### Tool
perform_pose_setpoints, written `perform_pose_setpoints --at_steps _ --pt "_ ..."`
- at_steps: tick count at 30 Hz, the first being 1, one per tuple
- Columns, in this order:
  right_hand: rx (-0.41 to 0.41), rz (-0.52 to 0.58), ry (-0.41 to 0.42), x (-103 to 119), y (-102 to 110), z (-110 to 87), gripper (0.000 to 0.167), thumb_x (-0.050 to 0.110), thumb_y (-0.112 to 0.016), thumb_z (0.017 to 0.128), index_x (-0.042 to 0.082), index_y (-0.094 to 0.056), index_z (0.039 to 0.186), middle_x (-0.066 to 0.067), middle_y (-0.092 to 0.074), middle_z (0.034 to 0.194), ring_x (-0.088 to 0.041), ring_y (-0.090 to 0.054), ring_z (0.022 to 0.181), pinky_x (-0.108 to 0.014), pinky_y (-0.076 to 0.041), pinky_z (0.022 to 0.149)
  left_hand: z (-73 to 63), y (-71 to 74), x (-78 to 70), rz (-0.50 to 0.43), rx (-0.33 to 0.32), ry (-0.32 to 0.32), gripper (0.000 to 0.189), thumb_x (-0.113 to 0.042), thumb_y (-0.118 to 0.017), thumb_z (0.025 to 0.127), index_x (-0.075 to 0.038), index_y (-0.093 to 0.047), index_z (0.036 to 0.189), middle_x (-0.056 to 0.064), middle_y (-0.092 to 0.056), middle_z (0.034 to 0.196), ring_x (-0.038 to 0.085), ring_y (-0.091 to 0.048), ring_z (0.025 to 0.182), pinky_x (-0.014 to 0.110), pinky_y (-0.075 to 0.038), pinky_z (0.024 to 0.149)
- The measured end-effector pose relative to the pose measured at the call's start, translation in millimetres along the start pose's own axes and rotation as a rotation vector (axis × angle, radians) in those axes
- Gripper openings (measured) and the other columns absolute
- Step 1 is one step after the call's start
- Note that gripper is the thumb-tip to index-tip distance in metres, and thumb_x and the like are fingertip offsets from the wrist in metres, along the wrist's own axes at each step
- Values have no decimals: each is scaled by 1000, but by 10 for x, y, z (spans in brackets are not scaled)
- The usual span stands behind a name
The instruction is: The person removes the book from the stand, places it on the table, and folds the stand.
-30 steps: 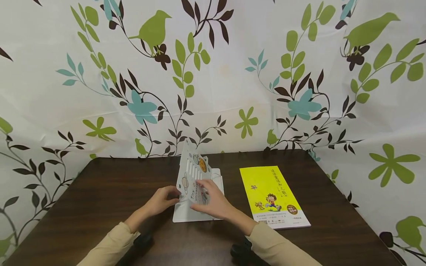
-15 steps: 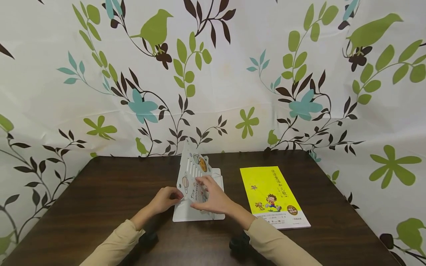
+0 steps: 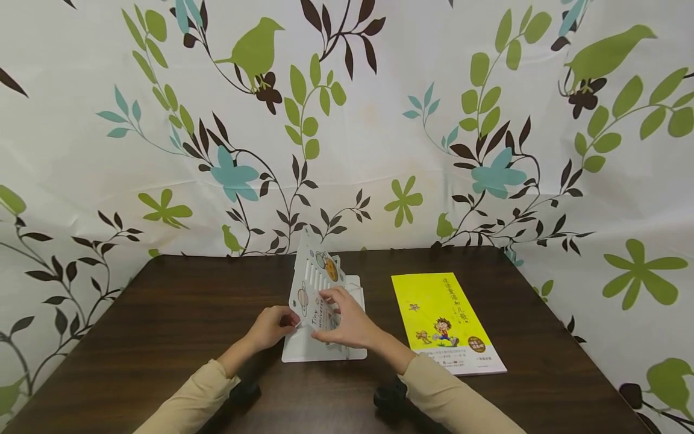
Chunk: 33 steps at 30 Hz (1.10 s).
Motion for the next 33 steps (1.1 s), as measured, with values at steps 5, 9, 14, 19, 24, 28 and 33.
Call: perform_pose_setpoints --at_steps 5,9,14,19,24,28,33 --pt "-33 -9 13 8 10 -7 64 21 -73 71 5 -45 126 -8 -45 122 -20 -47 104 -41 -47 87 -6 5 -7 0 -2 -5 14 9 -67 69 -3 -63 73 4 -63 68 14 -57 66 25 -45 58" --pt "-70 -11 15 4 19 -22 62 20 -74 70 5 -47 125 -7 -46 119 -20 -48 104 -42 -48 85 0 -2 5 9 -3 -4 14 9 -68 69 -4 -63 73 3 -62 69 14 -57 65 24 -45 58" --pt "-110 1 8 17 25 -45 59 16 -73 70 5 -49 123 -7 -46 115 -21 -48 104 -44 -47 85 5 -11 28 7 -3 6 14 9 -68 69 -4 -63 72 3 -62 68 14 -56 65 24 -45 58" --pt "-134 13 5 14 24 -60 58 14 -71 70 6 -49 124 -7 -46 115 -22 -48 103 -44 -47 85 5 -11 42 11 -2 5 13 7 -69 69 -4 -63 71 1 -62 68 13 -57 65 24 -45 59" --pt "-155 22 38 16 41 -73 59 14 -72 70 5 -49 123 -8 -47 114 -23 -48 102 -43 -48 84 -4 4 44 -6 -5 6 13 8 -69 69 -4 -63 71 1 -61 67 11 -55 63 22 -44 57" --pt "-176 52 61 18 79 -106 59 10 -72 70 4 -48 124 -10 -48 114 -26 -49 103 -43 -49 84 -7 4 36 -19 -1 5 13 7 -69 70 -4 -63 71 0 -60 67 10 -54 62 21 -44 56" --pt "-201 107 96 23 151 -165 59 2 -70 70 0 -46 124 -15 -46 115 -33 -49 104 -46 -48 83 -3 -4 20 -23 5 -4 13 7 -69 69 -3 -63 72 1 -61 67 10 -55 63 22 -44 57"
Point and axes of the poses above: each hand's wrist, its own z-axis towards the middle knuckle, its own y-axis out of the back of the hand, x = y × z, the point moved 10 cm from there along z, towards the middle knuckle
